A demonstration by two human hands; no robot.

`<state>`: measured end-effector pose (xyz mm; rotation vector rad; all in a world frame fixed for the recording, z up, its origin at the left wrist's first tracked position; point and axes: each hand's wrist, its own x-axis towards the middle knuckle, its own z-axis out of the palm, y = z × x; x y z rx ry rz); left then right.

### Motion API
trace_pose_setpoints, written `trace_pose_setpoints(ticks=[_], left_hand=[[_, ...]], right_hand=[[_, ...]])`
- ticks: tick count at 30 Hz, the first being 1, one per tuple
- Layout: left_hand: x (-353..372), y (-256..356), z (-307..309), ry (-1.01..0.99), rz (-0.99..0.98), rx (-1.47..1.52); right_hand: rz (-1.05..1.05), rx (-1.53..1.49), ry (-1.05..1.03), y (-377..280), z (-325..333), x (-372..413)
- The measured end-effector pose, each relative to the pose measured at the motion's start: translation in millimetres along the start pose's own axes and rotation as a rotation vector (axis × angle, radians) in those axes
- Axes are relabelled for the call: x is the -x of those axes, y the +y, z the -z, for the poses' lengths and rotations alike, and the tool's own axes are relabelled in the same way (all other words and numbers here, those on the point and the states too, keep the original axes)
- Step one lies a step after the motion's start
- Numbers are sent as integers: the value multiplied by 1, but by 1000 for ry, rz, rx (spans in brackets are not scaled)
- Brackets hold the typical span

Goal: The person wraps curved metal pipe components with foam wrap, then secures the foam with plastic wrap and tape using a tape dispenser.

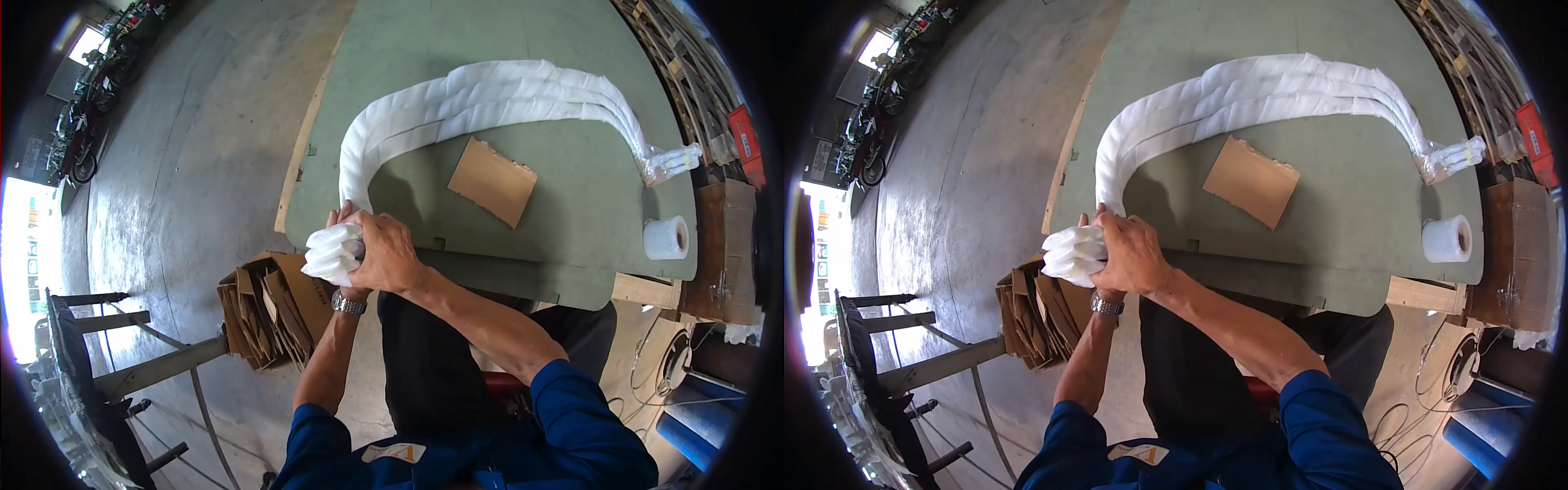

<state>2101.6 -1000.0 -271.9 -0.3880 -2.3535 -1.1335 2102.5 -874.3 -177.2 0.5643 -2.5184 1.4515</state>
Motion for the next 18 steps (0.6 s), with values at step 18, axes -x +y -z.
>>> trace_pose_setpoints(ticks=[18], left_hand=[[52,29,0,-45,-59,-507]], right_hand=[[75,-451,-533,7,63,-11]])
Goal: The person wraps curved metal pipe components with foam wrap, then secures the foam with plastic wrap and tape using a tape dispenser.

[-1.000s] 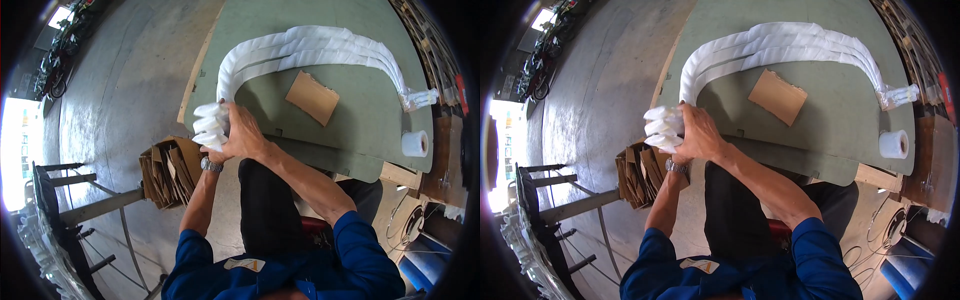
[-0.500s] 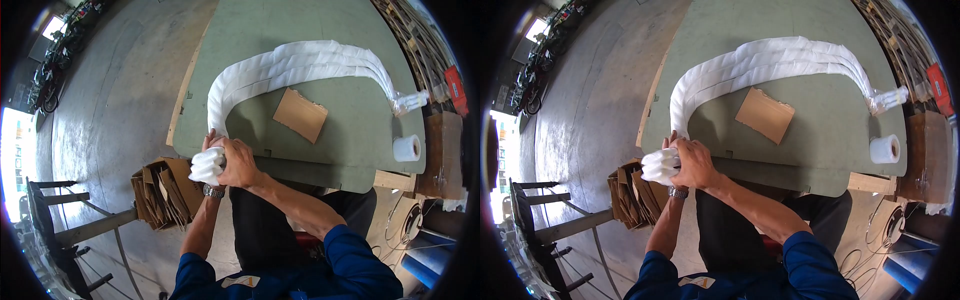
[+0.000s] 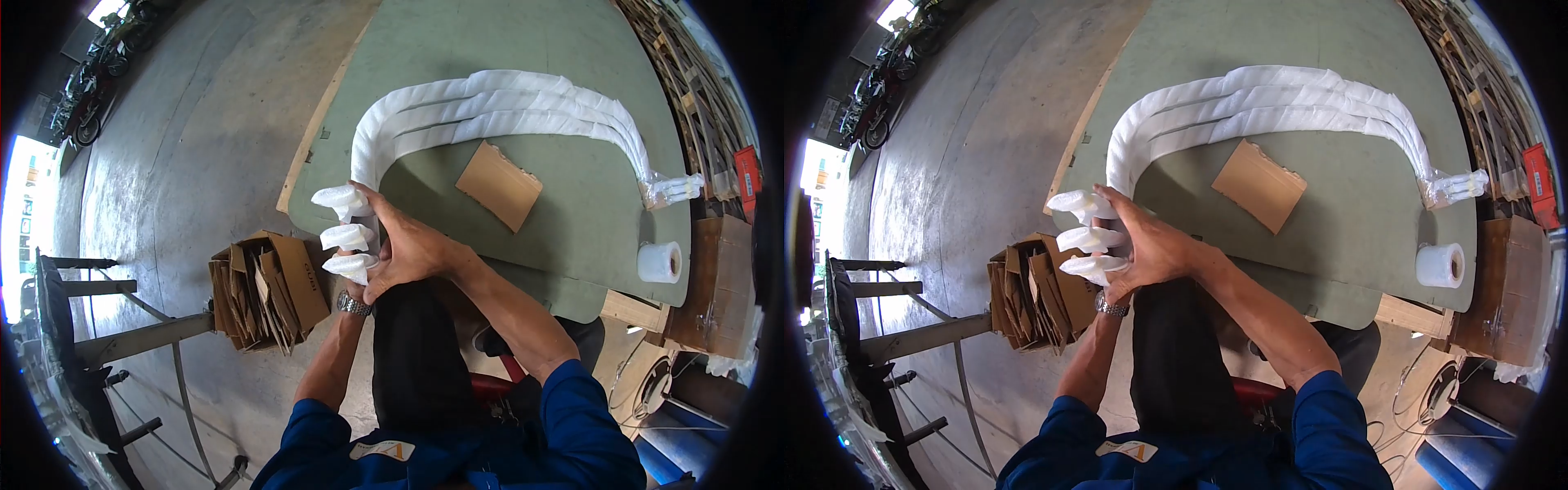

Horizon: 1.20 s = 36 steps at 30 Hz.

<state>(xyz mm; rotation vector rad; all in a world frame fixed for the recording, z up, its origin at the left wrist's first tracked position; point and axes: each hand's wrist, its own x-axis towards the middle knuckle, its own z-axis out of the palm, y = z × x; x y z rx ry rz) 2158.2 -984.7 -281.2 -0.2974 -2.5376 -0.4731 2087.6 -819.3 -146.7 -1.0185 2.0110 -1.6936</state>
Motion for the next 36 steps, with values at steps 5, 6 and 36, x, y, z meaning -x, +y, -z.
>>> trace_pose_setpoints(ticks=[5,6,36], left_hand=[[-13,-1,-10,47,-131,-49],[-14,-5,-10,72,-168,-29],[-3,-13,-1,-4,336,865]], right_hand=[[-89,-562,-41,30,-8,-7],[-163,-437,-44,9,-2,-8],[-348,1498,-65,66,291,11]])
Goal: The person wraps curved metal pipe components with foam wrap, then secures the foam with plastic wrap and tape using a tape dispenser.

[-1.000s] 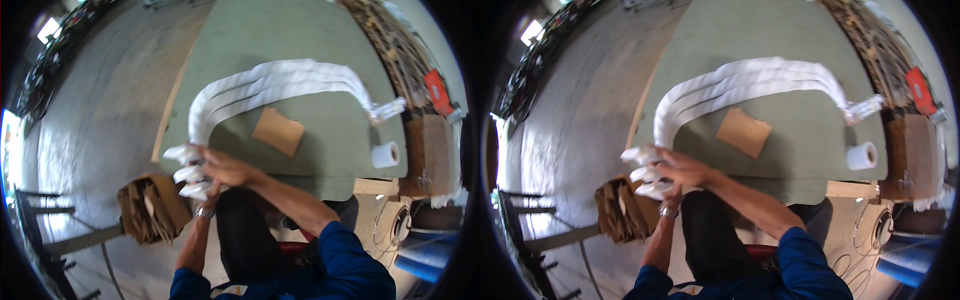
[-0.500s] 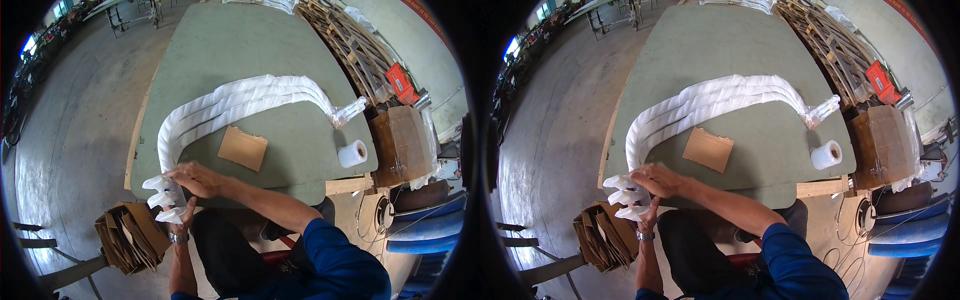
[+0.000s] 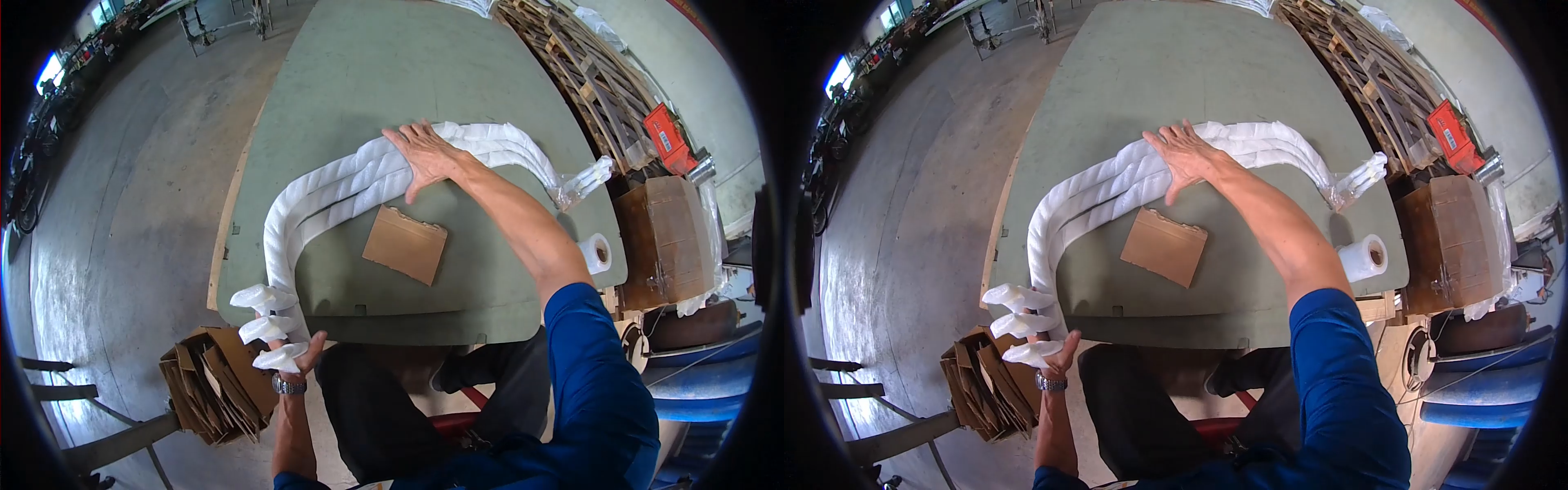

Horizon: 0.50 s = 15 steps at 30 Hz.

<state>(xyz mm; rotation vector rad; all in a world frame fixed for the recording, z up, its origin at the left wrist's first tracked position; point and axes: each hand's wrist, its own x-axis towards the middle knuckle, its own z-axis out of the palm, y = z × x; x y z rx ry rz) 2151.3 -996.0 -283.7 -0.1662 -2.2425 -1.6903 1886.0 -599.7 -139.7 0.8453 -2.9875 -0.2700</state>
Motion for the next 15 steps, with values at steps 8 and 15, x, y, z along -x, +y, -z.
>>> trace_pose_setpoints(ticks=[8,15], left_hand=[[-45,37,-1,-91,-158,192],[-43,31,-3,24,-262,-262]], right_hand=[[28,-192,71,5,2,-4],[34,-178,140,2,-5,-2]])
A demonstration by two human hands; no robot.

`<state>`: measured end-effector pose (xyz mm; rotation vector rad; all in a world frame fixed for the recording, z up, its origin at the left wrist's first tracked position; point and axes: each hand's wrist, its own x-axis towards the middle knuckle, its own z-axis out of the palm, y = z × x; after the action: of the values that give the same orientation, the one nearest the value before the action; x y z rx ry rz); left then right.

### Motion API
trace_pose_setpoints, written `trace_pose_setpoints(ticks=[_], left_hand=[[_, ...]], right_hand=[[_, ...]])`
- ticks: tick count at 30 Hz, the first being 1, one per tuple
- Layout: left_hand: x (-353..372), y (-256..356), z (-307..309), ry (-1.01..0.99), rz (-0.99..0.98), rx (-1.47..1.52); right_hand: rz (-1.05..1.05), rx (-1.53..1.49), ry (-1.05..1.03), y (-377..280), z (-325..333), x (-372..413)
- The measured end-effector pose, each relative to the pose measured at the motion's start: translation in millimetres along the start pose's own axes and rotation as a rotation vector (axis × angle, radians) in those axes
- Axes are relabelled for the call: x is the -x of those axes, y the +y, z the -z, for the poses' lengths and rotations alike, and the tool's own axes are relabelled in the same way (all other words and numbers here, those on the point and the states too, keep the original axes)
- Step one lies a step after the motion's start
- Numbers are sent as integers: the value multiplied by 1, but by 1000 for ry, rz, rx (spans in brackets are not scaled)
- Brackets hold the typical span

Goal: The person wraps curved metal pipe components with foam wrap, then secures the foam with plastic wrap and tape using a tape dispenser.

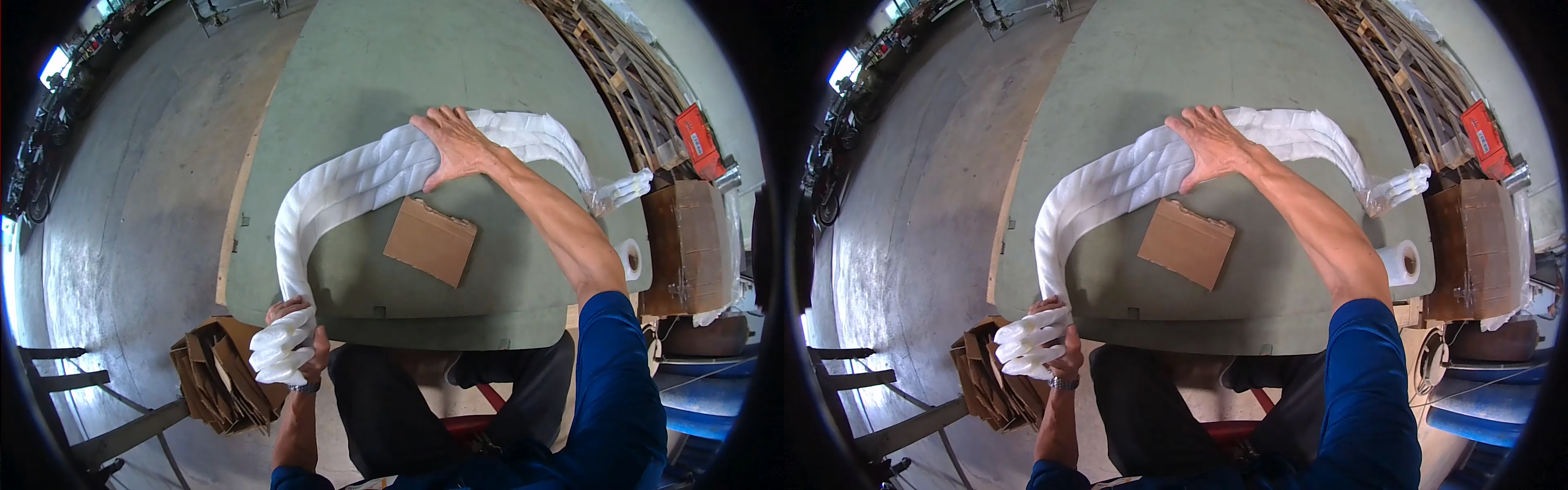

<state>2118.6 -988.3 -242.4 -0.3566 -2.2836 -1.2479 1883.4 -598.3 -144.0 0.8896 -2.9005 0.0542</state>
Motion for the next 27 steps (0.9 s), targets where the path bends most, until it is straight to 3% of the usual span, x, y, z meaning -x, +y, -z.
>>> trace_pose_setpoints(ticks=[1,3,4,5,9,10,11,13,15,16,21,23,27], left_hand=[[5,-9,-4,-1,-5,-8],[20,-18,-14,75,46,306],[17,-12,-10,40,-19,319],[33,-19,-6,6,129,148],[29,-10,-5,-38,260,401],[27,-10,-7,-35,244,399],[31,-13,-10,-11,224,340],[36,-2,-12,51,228,320],[48,13,-11,20,297,315],[54,13,-18,63,202,306],[51,34,-16,65,193,310],[53,29,-7,-83,337,267],[42,51,10,-169,246,86]], right_hand=[[0,-5,7,-2,1,-1],[-85,-21,-132,-4,6,-1],[-84,-33,-137,-1,4,-1],[-84,23,-62,0,-5,1],[-169,149,62,-44,7,33],[-186,138,210,-61,9,48],[-184,140,222,-75,10,64],[-422,-398,232,-102,5,106],[-507,-397,180,-121,-27,152],[-596,-392,137,-131,-36,167],[-714,-398,129,-164,-26,190],[-802,-375,117,-175,-24,197],[-907,-473,78,-174,-14,203]])
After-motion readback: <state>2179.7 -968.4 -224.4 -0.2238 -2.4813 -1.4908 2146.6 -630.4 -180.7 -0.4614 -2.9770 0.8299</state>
